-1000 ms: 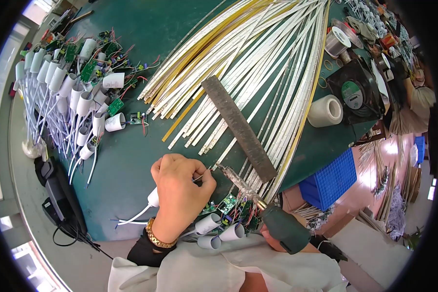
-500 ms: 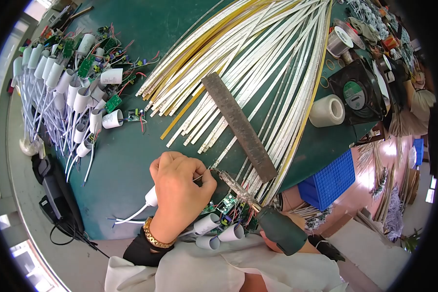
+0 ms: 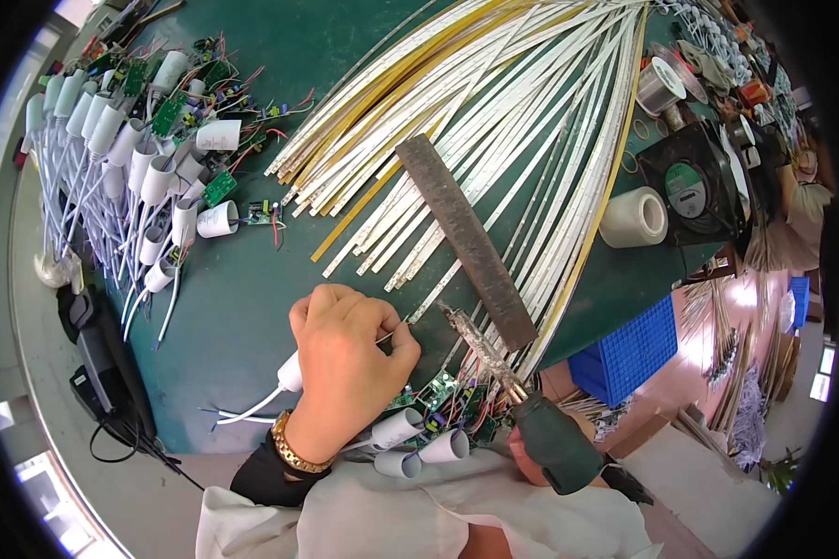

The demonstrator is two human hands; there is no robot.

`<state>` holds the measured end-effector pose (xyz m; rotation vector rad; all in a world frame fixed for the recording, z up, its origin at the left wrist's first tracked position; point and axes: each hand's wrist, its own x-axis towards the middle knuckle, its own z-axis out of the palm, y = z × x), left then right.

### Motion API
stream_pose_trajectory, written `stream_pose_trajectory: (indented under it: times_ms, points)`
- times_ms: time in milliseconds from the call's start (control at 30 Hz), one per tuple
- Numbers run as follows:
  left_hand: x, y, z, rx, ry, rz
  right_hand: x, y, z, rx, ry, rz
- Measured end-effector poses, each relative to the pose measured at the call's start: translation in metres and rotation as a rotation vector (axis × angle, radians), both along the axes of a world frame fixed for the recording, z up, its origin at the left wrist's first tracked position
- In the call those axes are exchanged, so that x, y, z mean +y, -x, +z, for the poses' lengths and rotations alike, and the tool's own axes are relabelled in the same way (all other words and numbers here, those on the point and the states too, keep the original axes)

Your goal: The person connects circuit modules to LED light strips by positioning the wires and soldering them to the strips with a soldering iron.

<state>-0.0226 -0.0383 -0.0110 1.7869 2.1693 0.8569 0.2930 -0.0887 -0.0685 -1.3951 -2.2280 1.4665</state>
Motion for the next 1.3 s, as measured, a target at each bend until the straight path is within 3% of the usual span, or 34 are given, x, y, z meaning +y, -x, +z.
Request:
stream_pose_trajectory:
  times_ms: [100,167,233,267,333,367,433,567,633,833,967,1033,1067,1133,1300]
  points:
    - [0.000,0.000,0.000,0.008,0.004,-0.004,-0.012,-0.017,-0.032,0.019,0.222,-0.057]
    - [0.000,0.000,0.000,0.012,0.004,-0.004,-0.006,-0.012,-0.026,0.038,0.308,-0.053]
    - [0.000,0.000,0.000,0.010,0.001,-0.009,0.006,-0.002,-0.001,0.082,-0.037,0.136]
    - [0.000,0.000,0.000,0.010,0.001,-0.009,0.011,0.010,0.013,0.083,-0.036,0.136]
    - [0.000,0.000,0.001,0.008,0.009,-0.007,0.021,0.035,0.037,0.223,0.625,-0.407]
    - [0.001,-0.001,0.000,0.009,0.009,-0.008,0.027,0.037,0.044,0.223,0.625,-0.407]
    - [0.001,0.000,0.000,0.012,0.005,-0.008,0.035,0.039,0.053,0.373,0.428,-0.142]
    - [0.000,0.000,0.000,0.014,0.010,-0.015,0.013,0.030,0.025,0.319,0.294,-0.256]
    - [0.000,0.000,0.000,0.016,0.011,-0.017,0.017,0.027,0.028,0.099,-0.045,0.057]
    - [0.000,0.000,0.000,0.024,0.008,-0.014,0.013,0.025,0.015,0.206,-0.320,0.063]
    - [0.000,0.001,0.000,0.016,0.005,-0.012,0.007,0.015,0.003,0.170,-0.219,0.070]
    - [0.000,0.000,-0.001,0.016,0.007,-0.009,0.001,-0.001,-0.027,0.383,-0.466,0.147]
    - [0.000,0.000,0.000,0.015,0.007,-0.008,0.007,0.006,-0.013,0.382,-0.466,0.148]
    - [0.000,0.000,0.000,0.020,0.011,-0.010,0.019,0.021,0.020,0.162,-0.154,0.123]
    - [-0.001,0.000,0.000,0.021,0.012,-0.009,-0.004,-0.028,-0.031,0.061,-0.012,0.177]
